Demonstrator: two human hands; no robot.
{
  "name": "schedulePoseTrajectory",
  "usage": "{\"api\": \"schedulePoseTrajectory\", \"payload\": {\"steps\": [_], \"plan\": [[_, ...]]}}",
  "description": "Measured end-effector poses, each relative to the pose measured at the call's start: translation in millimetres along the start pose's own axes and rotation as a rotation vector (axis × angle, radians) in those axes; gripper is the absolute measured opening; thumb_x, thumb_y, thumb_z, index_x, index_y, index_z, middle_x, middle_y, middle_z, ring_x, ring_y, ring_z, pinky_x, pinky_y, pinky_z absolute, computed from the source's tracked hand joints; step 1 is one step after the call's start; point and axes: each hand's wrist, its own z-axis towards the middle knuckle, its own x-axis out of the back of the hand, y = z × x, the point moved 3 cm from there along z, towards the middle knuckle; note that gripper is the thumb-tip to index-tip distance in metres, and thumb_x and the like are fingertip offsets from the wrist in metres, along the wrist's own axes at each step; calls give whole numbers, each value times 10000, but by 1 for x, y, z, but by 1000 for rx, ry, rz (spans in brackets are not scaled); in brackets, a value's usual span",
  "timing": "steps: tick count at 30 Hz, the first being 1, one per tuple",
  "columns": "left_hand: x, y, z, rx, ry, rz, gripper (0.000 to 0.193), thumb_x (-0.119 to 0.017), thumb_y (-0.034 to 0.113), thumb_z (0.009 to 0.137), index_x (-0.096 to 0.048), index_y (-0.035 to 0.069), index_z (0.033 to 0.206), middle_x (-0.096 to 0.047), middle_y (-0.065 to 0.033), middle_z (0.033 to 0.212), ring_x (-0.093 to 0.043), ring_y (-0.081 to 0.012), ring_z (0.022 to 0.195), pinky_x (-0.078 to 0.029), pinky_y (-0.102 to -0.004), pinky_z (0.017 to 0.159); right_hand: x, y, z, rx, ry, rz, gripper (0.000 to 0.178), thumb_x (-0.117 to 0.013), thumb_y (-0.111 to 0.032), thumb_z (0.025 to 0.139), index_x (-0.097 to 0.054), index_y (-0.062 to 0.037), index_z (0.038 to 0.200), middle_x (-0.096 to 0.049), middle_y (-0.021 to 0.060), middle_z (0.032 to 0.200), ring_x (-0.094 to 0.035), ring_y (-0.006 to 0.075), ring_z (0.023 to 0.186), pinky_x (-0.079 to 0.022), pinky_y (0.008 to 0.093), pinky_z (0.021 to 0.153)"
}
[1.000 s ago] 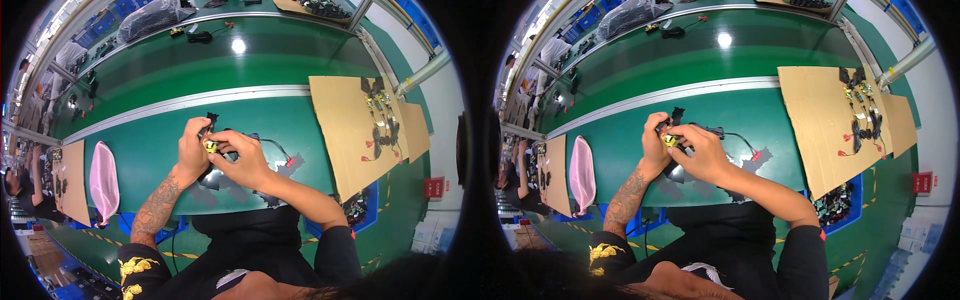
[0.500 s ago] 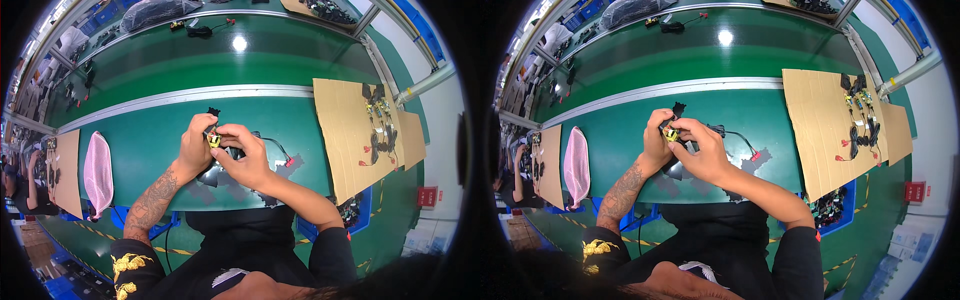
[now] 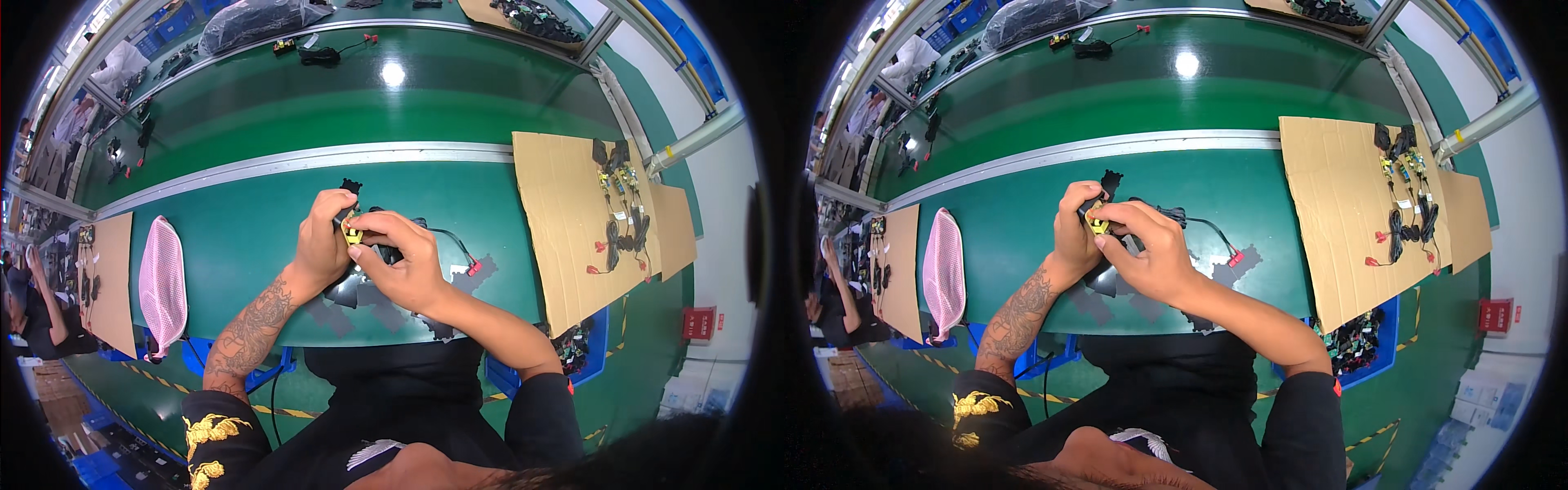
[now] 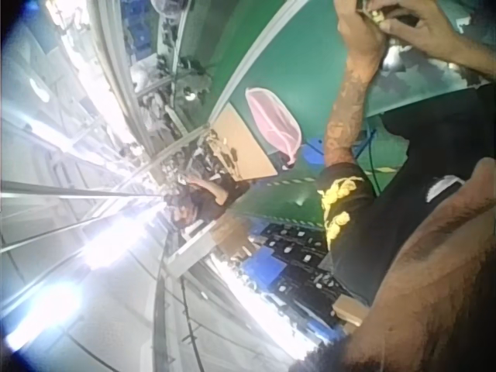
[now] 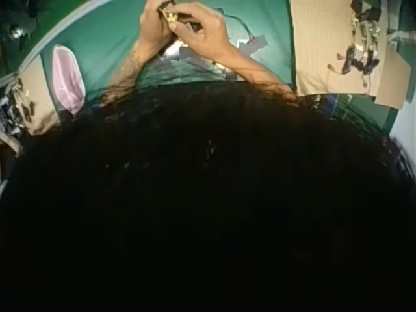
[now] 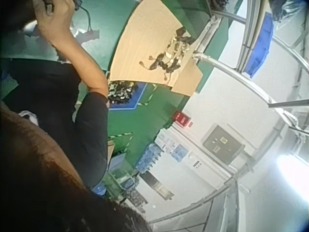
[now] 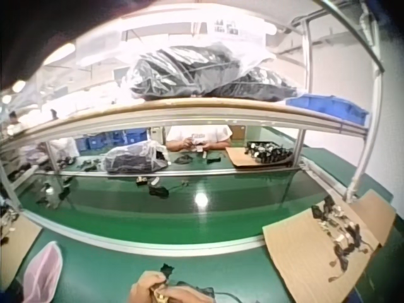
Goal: Assembling electronic components on a small frame, likely for a drone.
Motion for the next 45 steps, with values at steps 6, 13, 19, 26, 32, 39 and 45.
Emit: {"api": "schedulePoseTrajectory", "payload": {"steps": [6, 13, 19, 26, 32, 39, 45], "plan": [[5, 4, 0, -86, 26, 80, 611, -743, -121, 795, -504, 52, 1330, -664, -206, 1172, -697, -383, 1003, -600, -436, 838, -4, -7, 0, -139, 33, 200, 565, -759, 53, 921, -519, 17, 1431, -696, 185, 1259, -739, 257, 1154, -614, 382, 1010], [10, 7, 3, -235, 84, 148, 677, -797, -85, 773, -479, 69, 1351, -634, -196, 1181, -701, -372, 974, -598, -431, 785, -2, -8, -2, -15, -2, 97, 545, -771, 19, 920, -542, 17, 1414, -695, 181, 1256, -746, 269, 1150, -620, 388, 1015], [15, 4, 3, -293, 82, 161, 682, -816, -75, 756, -477, 77, 1328, -631, -187, 1152, -708, -360, 914, -594, -439, 726, 1, -11, -1, -23, -26, 66, 395, -768, 7, 913, -640, 32, 1286, -703, 168, 1227, -764, 264, 1082, -629, 362, 985], [34, 8, 14, -453, 25, 352, 626, -844, 35, 828, -457, 95, 1316, -633, -193, 1170, -685, -322, 872, -573, -402, 662, 4, -17, 3, 215, 33, -95, 387, -779, 10, 839, -687, -7, 1214, -731, 158, 1141, -751, 297, 955, -625, 375, 811], [18, 10, 3, -345, 15, 257, 564, -779, 41, 936, -402, 89, 1352, -595, -233, 1211, -650, -293, 935, -589, -386, 719, 10, -26, 2, 304, 122, -242, 388, -781, 9, 805, -700, -39, 1181, -741, 136, 1134, -751, 310, 958, -624, 373, 815], [6, 12, -4, -189, 85, 88, 536, -733, -20, 933, -416, 58, 1359, -602, -210, 1155, -657, -331, 981, -584, -411, 806, 5, -19, 2, 314, 157, -319, 393, -791, -5, 809, -701, -47, 1189, -752, 143, 1162, -765, 317, 1009, -630, 389, 857], [-2, 9, -7, -138, 15, 64, 598, -706, 80, 992, -306, 87, 1437, -530, -229, 1257, -604, -293, 1071, -552, -424, 893, 9, -18, 3, 266, 127, -334, 404, -792, -4, 816, -705, -47, 1209, -771, 129, 1164, -770, 321, 1061, -631, 395, 894]]}}
